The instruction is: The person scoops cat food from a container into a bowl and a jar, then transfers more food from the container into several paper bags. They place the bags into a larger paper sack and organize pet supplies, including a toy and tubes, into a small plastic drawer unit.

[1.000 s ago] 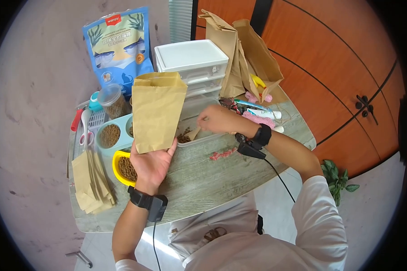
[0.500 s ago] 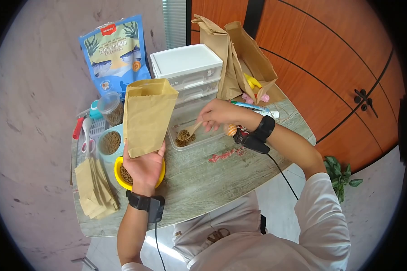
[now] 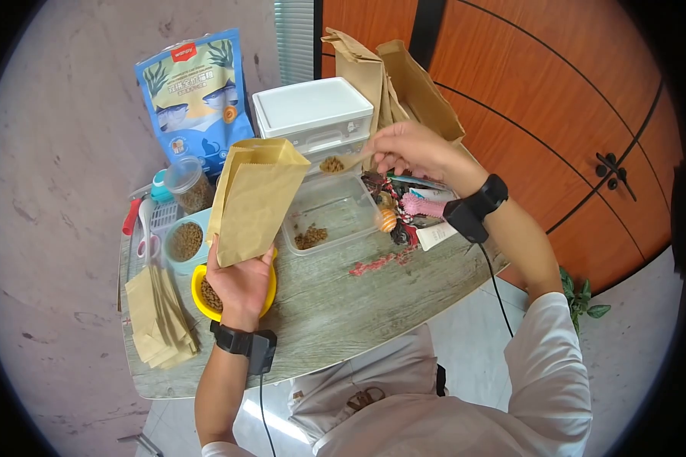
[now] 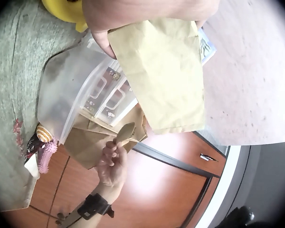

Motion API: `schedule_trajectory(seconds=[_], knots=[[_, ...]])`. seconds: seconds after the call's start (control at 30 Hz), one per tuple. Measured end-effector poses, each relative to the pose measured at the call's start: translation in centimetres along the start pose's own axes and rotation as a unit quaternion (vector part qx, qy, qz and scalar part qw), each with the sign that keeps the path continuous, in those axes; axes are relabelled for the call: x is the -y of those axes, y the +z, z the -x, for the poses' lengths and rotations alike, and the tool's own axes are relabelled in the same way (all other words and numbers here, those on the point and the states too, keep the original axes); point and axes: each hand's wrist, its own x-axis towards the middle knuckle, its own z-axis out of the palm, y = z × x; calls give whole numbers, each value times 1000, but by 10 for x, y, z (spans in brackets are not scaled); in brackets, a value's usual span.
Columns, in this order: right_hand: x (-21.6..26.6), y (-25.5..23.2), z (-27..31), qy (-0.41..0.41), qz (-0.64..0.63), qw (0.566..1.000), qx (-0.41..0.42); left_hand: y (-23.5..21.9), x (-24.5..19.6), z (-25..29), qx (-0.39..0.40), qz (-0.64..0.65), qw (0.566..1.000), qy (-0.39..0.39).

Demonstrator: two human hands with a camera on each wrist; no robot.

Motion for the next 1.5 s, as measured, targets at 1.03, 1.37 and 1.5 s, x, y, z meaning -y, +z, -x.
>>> schedule_trajectory(seconds=[1.03, 1.37, 1.5], knots=[[3, 44, 1, -420, 226, 848, -230, 9, 1, 3, 31, 48, 998, -38], [-74, 93, -32, -384, 423, 816, -88, 8, 6, 2, 34, 69, 992, -95], [-63, 98, -17, -418, 378, 826, -28, 8, 7, 2, 40, 77, 991, -98]])
